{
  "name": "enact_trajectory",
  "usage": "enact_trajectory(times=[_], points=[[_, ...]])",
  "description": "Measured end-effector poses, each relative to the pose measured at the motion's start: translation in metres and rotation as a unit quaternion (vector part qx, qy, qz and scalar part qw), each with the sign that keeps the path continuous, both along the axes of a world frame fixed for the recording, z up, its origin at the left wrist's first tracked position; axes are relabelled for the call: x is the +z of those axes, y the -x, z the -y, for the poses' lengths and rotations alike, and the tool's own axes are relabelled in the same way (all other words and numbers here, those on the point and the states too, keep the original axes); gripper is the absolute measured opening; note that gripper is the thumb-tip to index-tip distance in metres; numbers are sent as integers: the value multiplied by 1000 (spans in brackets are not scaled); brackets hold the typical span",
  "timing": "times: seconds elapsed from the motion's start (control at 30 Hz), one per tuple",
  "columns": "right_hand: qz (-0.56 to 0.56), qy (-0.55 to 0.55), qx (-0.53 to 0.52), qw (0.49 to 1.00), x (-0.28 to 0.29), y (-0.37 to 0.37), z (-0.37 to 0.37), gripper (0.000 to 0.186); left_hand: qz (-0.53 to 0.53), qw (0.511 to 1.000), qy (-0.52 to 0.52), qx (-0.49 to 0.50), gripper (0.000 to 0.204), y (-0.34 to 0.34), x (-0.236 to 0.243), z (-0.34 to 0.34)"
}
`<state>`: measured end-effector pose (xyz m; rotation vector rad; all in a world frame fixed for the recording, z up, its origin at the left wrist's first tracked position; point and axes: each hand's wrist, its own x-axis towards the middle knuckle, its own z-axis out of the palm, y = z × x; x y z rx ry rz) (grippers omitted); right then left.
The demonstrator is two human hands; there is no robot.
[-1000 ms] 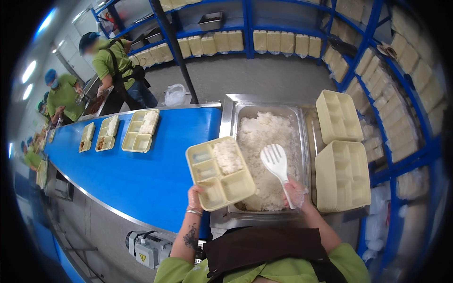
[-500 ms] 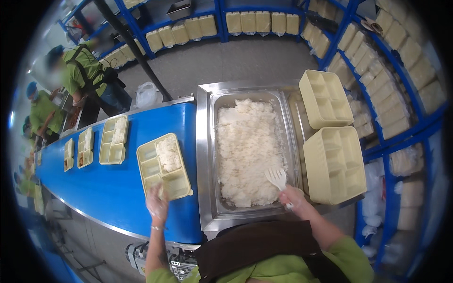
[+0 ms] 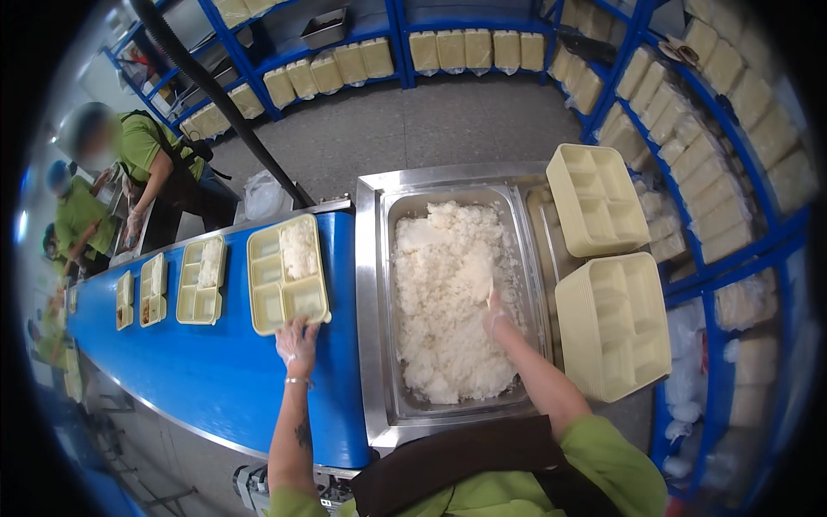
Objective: The person unpacks a stack of compartmentalized food trays and places them on a conveyor belt. Using a plastic scoop, the person portions cooked rice from a large metal container into the trays as they move along the belt.
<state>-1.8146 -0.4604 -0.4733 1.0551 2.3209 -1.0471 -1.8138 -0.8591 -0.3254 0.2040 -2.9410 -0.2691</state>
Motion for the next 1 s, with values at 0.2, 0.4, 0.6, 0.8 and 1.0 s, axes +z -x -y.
enact_trajectory(times=[0.2, 0.4, 0.6, 0.8, 1.0], points=[[133, -31, 126, 983, 104, -63, 13, 84, -10, 998, 41, 43, 56, 29, 22, -39], [22, -90, 339, 936, 132, -79, -20, 47, -99, 993, 0, -62, 56, -24, 40, -54], [72, 30, 104, 992, 163, -30, 15, 60, -68, 976, -113, -174, 42, -64, 49, -109], [24, -26, 239, 970, 159, -95, -5, 56, -1, 969, -127, -213, 37, -97, 42, -116], [-36, 254, 57, 965, 121, -124, -37, 32, 15, 950, -145, -275, 29, -104, 45, -142]])
